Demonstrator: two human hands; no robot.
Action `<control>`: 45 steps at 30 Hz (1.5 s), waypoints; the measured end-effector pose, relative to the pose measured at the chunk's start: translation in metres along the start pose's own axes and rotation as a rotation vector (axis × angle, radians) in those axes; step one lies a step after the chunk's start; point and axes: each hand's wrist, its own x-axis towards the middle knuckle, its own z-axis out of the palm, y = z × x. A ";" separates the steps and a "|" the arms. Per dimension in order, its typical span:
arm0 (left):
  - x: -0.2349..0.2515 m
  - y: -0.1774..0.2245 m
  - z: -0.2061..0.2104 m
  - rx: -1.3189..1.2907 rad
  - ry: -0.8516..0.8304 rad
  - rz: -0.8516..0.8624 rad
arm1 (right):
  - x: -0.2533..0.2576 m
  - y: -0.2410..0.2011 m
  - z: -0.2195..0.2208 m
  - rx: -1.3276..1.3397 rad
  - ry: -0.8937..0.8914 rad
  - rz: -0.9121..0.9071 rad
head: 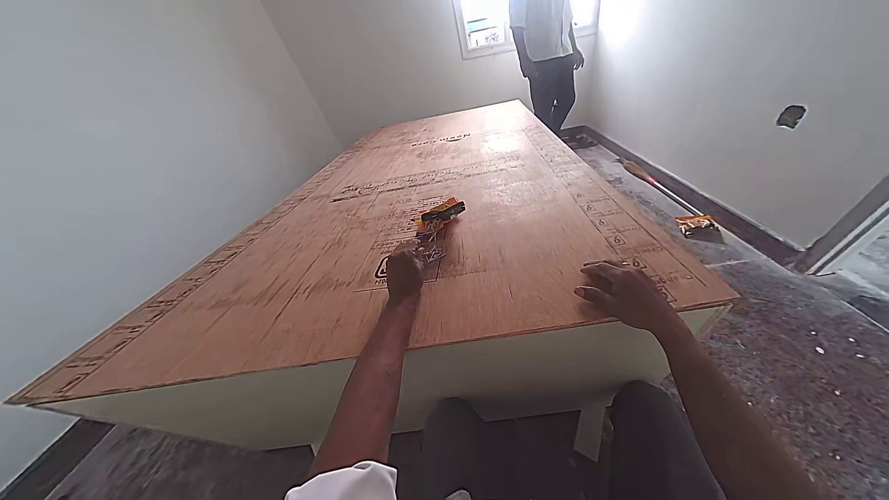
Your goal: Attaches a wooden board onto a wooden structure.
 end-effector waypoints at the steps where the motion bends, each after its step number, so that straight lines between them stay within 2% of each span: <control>1: 0.000 -0.001 0.000 -0.012 0.012 0.012 | 0.000 0.000 0.000 -0.004 -0.004 0.005; 7: 0.001 -0.007 0.000 -0.050 0.056 -0.019 | 0.001 0.000 0.001 -0.001 -0.019 0.036; 12: 0.002 -0.005 -0.002 -0.069 0.005 -0.043 | 0.001 0.002 0.003 0.034 0.006 0.011; 16: 0.000 -0.009 -0.004 -0.087 0.009 0.022 | -0.001 0.001 0.005 0.038 0.048 -0.019; 20: 0.001 -0.012 -0.004 -0.081 -0.041 0.012 | -0.001 -0.001 0.005 0.025 0.042 -0.005; 30: 0.004 -0.026 0.002 -0.011 0.027 0.115 | -0.003 -0.005 0.005 0.067 0.069 -0.007; 33: 0.002 -0.023 0.000 0.000 0.023 0.158 | -0.011 -0.001 0.000 0.176 0.226 -0.053; 36: -0.001 -0.021 0.001 -0.041 0.030 0.180 | -0.034 0.016 -0.008 0.135 0.543 -0.029; 40: -0.001 -0.024 0.000 -0.063 0.005 0.165 | -0.078 0.055 -0.022 0.158 0.907 0.352; 42: 0.000 -0.026 0.001 -0.087 0.004 0.167 | -0.093 0.072 -0.021 0.322 0.953 0.492; 45: 0.001 -0.025 0.001 -0.096 -0.010 0.170 | -0.100 0.079 -0.012 0.575 0.972 0.517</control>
